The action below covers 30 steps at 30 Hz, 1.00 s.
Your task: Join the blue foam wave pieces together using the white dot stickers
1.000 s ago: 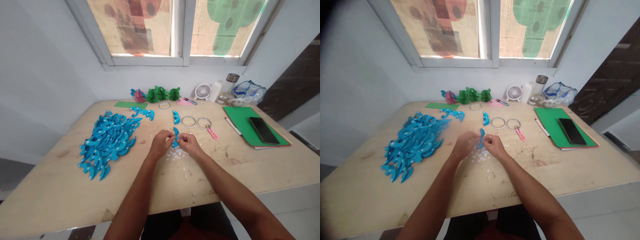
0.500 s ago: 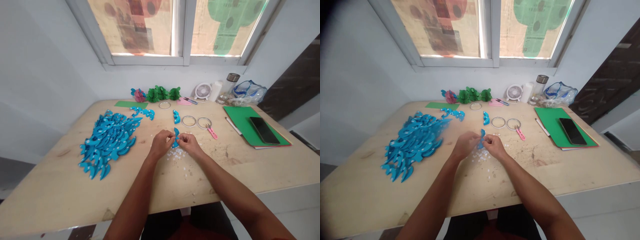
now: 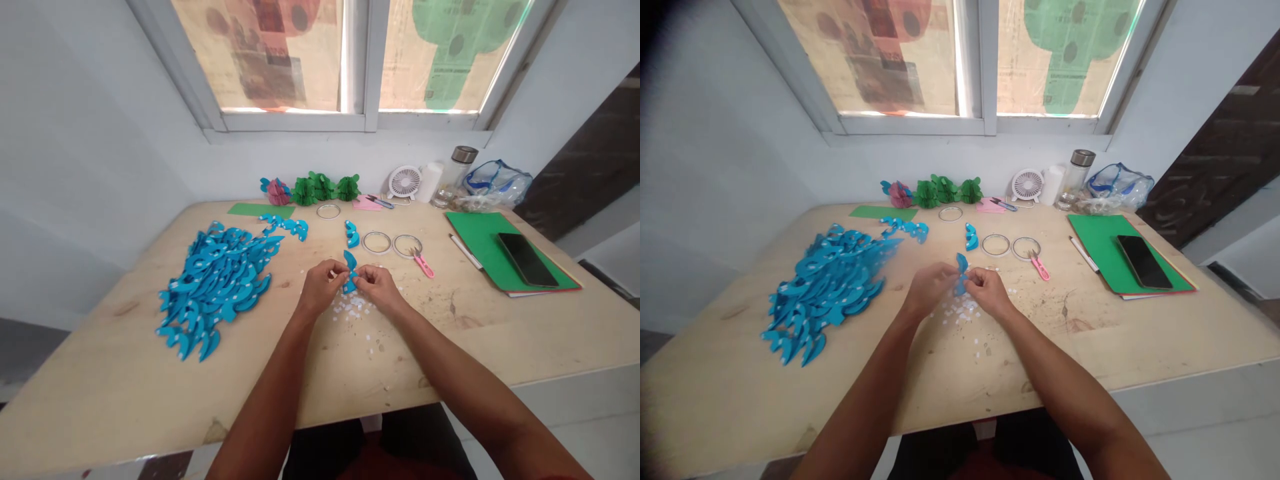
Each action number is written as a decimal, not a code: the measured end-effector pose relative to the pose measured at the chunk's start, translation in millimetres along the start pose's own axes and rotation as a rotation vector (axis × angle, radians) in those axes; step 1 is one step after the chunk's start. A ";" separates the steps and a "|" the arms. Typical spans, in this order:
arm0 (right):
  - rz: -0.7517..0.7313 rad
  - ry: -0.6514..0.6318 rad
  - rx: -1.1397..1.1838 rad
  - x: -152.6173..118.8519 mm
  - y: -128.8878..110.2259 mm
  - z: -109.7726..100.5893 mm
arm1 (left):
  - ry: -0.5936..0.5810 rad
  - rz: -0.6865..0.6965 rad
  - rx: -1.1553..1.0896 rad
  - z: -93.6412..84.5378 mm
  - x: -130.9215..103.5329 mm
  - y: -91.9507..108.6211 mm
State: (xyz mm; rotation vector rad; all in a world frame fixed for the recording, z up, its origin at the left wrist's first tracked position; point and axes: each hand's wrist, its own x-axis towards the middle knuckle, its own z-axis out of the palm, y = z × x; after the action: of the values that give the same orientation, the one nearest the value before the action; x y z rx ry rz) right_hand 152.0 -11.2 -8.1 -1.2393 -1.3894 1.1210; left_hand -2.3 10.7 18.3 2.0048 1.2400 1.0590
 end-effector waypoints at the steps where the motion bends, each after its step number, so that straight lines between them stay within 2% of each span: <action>1: 0.000 0.005 -0.005 0.1 -0.3 0.0 | 0.006 -0.004 -0.009 0.6 -0.1 -0.2; 21: -0.016 0.059 -0.106 -2.9 -4.2 2.5 | -0.008 -0.009 0.005 2.2 -0.1 0.7; 30: -0.003 0.061 -0.074 -1.1 2.4 2.8 | -0.037 0.027 0.044 4.8 -1.3 -3.8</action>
State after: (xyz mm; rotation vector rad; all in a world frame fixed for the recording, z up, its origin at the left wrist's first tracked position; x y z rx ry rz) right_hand 149.6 -12.2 -10.9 -1.3132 -1.3973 1.0292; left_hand -0.4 11.0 12.4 2.0703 1.2309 1.0107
